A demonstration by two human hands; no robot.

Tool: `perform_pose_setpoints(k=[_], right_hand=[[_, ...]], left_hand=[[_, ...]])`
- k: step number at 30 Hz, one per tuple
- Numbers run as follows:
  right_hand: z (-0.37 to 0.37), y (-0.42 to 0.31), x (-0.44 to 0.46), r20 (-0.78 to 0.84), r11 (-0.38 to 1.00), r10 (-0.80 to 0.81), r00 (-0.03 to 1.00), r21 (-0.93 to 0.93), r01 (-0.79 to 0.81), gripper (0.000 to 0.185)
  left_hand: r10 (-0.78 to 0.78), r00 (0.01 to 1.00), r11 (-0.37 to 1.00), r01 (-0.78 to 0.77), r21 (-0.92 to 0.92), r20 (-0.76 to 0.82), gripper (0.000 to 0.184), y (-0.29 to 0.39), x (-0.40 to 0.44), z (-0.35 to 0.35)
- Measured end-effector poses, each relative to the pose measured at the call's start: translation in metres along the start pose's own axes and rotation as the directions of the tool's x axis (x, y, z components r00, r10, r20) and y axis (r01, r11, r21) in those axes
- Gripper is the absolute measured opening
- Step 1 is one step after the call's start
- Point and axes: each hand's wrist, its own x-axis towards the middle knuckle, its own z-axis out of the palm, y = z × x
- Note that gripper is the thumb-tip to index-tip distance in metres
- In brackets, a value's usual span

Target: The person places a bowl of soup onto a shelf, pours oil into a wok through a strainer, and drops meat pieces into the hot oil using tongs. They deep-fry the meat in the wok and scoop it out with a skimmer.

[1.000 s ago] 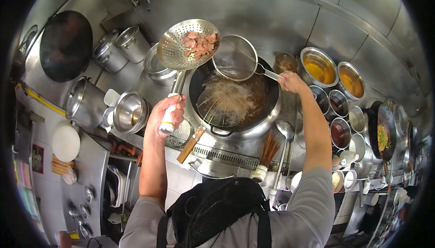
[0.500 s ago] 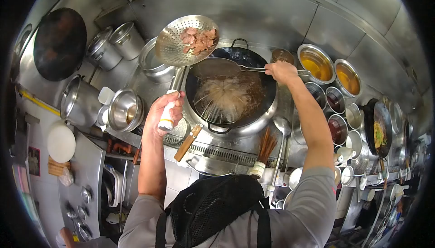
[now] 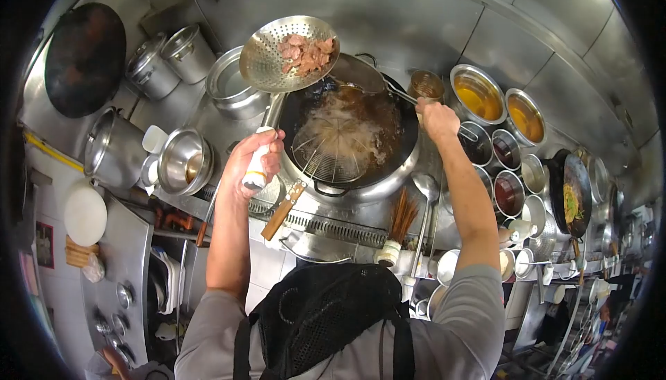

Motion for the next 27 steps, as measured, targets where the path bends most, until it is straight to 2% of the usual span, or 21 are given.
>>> perform_pose_setpoints(k=[1, 9, 16, 18, 22, 26, 27], right_hand=[[-0.001, 0.000, -0.004, -0.048, 0.999, 0.000, 0.999, 0.043, 0.003, 0.026], [-0.026, 0.010, -0.032, -0.132, 0.995, 0.065, 0.989, 0.078, -0.055, 0.030], [-0.038, 0.008, -0.055, -0.081, 0.995, 0.067, 0.994, 0.074, -0.061, 0.029], [-0.033, 0.011, -0.061, -0.126, 0.990, 0.090, 0.988, 0.121, -0.075, 0.029], [-0.033, 0.011, -0.078, -0.064, 0.982, 0.165, 0.984, 0.099, -0.159, 0.029], [-0.008, 0.018, -0.108, -0.112, 0.955, 0.234, 0.966, 0.214, -0.207, 0.030], [-0.003, 0.018, -0.117, -0.121, 0.946, 0.247, 0.962, 0.246, -0.212, 0.031]], left_hand=[[0.001, 1.000, 1.000, -0.001, -0.007, 0.005, 0.019, -0.001, 0.001, -0.001], [-0.005, 1.000, 1.000, 0.005, 0.026, -0.005, 0.021, -0.004, 0.002, -0.005], [-0.027, 1.000, 1.000, 0.027, -0.007, 0.006, 0.020, -0.008, 0.007, -0.011], [-0.037, 0.999, 0.999, 0.038, -0.014, 0.021, 0.020, -0.010, 0.011, -0.017], [-0.120, 0.985, 0.981, 0.136, -0.135, 0.121, 0.022, -0.020, 0.021, -0.033], [-0.234, 0.951, 0.920, 0.284, -0.270, 0.201, 0.020, -0.038, 0.026, -0.053], [-0.236, 0.955, 0.924, 0.277, -0.264, 0.179, 0.021, -0.044, 0.030, -0.061]])
